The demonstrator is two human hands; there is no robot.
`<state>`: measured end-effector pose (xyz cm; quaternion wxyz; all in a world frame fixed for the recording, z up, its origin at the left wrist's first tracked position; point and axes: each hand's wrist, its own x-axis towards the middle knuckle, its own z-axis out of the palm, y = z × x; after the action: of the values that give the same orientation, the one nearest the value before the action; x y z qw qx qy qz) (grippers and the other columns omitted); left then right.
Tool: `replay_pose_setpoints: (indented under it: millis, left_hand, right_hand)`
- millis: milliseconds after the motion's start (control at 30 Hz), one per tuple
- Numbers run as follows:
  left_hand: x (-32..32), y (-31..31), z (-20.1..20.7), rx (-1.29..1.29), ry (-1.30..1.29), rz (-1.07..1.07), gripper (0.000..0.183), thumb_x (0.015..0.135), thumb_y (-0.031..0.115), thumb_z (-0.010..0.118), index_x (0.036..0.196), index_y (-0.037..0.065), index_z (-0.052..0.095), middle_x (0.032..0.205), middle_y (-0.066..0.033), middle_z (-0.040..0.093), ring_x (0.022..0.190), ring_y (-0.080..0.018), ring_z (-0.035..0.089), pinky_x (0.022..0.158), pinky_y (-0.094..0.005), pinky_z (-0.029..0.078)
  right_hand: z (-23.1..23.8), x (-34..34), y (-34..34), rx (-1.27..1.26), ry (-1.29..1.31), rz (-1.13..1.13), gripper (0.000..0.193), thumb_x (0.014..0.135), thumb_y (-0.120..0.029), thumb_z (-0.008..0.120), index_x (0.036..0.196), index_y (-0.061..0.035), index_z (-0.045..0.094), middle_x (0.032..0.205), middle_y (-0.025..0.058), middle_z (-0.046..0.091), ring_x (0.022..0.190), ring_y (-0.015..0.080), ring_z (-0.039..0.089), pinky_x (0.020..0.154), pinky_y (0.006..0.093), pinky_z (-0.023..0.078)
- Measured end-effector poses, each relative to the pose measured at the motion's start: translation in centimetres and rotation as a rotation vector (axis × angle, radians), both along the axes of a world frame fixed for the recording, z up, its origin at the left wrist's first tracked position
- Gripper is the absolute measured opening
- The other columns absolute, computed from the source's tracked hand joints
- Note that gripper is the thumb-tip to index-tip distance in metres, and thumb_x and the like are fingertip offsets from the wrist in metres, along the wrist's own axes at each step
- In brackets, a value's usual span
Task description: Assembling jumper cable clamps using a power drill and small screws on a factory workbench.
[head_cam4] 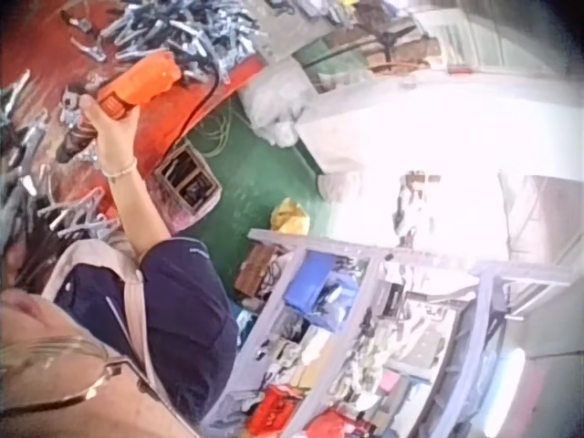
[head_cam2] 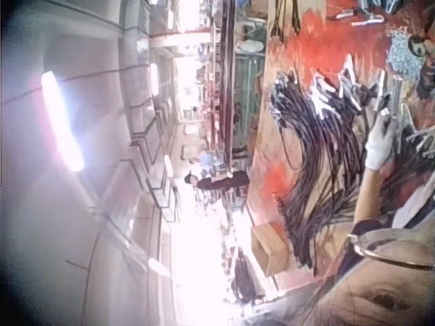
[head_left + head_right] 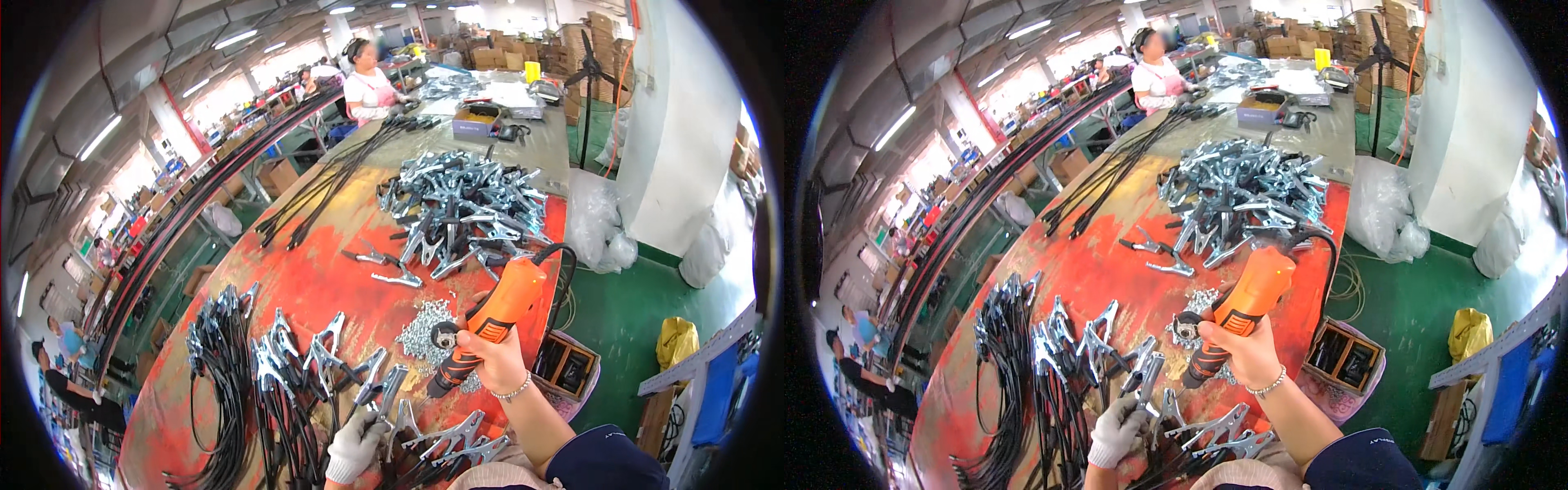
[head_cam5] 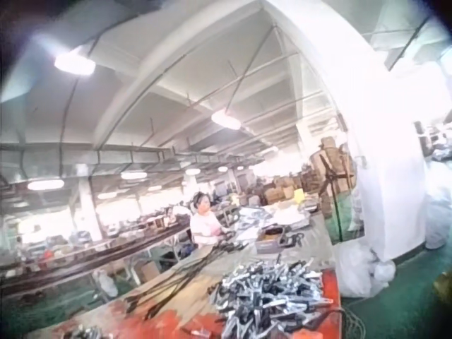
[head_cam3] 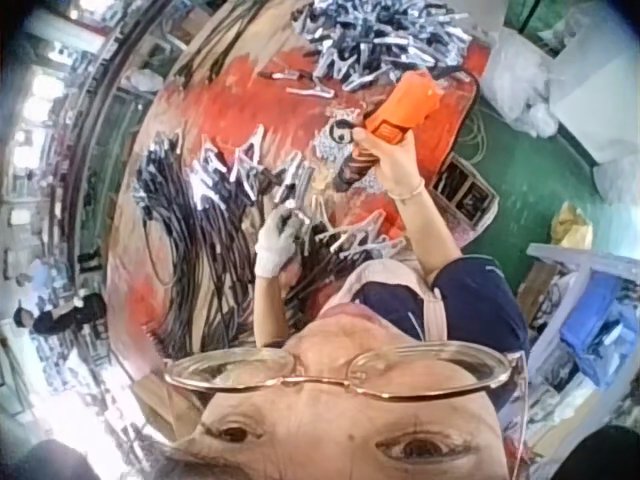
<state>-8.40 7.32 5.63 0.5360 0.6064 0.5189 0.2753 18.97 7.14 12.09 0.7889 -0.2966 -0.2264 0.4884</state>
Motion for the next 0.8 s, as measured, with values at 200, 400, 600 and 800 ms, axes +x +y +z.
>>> replay_pose_setpoints:
  millis: [200,400,600,800]
  left_hand:
    - [-2.0,1.7,1.1,0.267,0.023,0.188,0.011,0.09,0.007,0.05,0.095,-0.001,0.055,0.08,-0.0068,0.061,0.071,-0.0121,0.058,0.065,-0.0258,0.047]
    - [-3.3,-0.3,5.2,-0.044,-0.471,0.464,0.024,0.092,0.012,0.05,0.11,-0.004,0.048,0.084,-0.009,0.062,0.06,-0.0093,0.055,0.053,-0.0222,0.046]
    - [-4.9,-1.7,5.8,0.007,-0.711,0.529,0.039,0.089,0.018,0.054,0.122,-0.002,0.045,0.084,-0.0069,0.062,0.057,-0.0082,0.055,0.048,-0.0201,0.043]
    - [-6.6,-2.4,6.5,-0.025,-0.8,0.424,0.061,0.089,0.01,0.053,0.143,0.003,0.024,0.088,-0.0088,0.062,0.062,-0.0098,0.057,0.054,-0.0223,0.047]
  right_hand:
    - [0.9,-3.8,-0.3,-0.016,-0.085,0.149,0.058,0.071,0.004,0.071,0.12,-0.0095,0.043,0.09,0.003,0.057,0.087,0.012,0.058,0.071,0.0277,0.05]
    - [0.0,-11.5,2.0,0.074,-0.141,0.413,0.042,0.071,0.011,0.071,0.106,-0.0044,0.052,0.09,0.0067,0.063,0.085,0.0158,0.063,0.075,0.0314,0.053]
    - [-2.1,-17.3,4.5,0.043,-0.324,0.572,0.049,0.074,0.007,0.072,0.114,-0.006,0.047,0.092,0.0047,0.062,0.088,0.0128,0.062,0.075,0.0269,0.052]
    - [-2.0,-18.8,5.1,0.023,-0.463,0.584,0.051,0.073,0.005,0.074,0.115,-0.0047,0.047,0.09,0.0039,0.062,0.087,0.0117,0.062,0.075,0.026,0.053]
